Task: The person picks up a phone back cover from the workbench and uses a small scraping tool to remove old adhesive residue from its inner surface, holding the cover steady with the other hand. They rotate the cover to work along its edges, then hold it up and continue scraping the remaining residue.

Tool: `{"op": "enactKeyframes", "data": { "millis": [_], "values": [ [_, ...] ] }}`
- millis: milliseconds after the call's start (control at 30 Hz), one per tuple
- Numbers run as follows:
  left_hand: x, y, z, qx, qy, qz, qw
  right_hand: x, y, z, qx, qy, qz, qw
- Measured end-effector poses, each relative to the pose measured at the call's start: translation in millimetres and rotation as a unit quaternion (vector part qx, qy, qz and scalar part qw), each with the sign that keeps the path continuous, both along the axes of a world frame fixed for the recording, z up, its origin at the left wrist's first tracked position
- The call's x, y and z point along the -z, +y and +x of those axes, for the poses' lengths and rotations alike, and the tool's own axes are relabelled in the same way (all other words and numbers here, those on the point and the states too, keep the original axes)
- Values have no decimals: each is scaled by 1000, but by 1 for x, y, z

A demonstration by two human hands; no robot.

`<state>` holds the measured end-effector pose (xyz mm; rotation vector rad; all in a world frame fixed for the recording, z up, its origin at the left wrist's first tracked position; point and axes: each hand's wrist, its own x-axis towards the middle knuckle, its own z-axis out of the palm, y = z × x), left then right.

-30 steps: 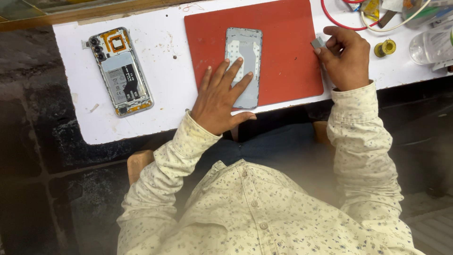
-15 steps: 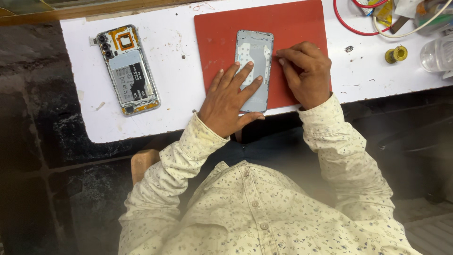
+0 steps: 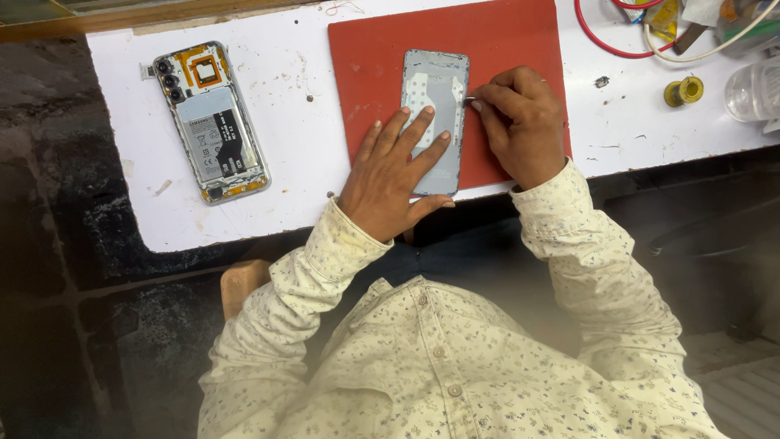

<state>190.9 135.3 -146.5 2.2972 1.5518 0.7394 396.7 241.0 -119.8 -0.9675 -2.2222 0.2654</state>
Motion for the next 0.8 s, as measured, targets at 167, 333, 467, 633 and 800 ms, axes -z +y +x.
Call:
{"op": "enactKeyframes", "data": {
  "millis": [167,333,467,633,800],
  "values": [
    [1,-1,2,-5,-4,-4,1000,0,-1,0,-4,-27,29,999],
    [1,-1,4,-11,1,0,1000,-2,-2,3,-23,-31,21,999],
    [2,-2,3,-10,-1,-5,1000,-4,-3,5,-28,-38,19,999],
    [3,-2,4,-14,-4,-4,1000,-3,-2,6,-33,-5,-8,999],
    [5,-2,4,-10,-3,0,1000,-1,-4,3,-7,-15,21,1000]
  ]
}}
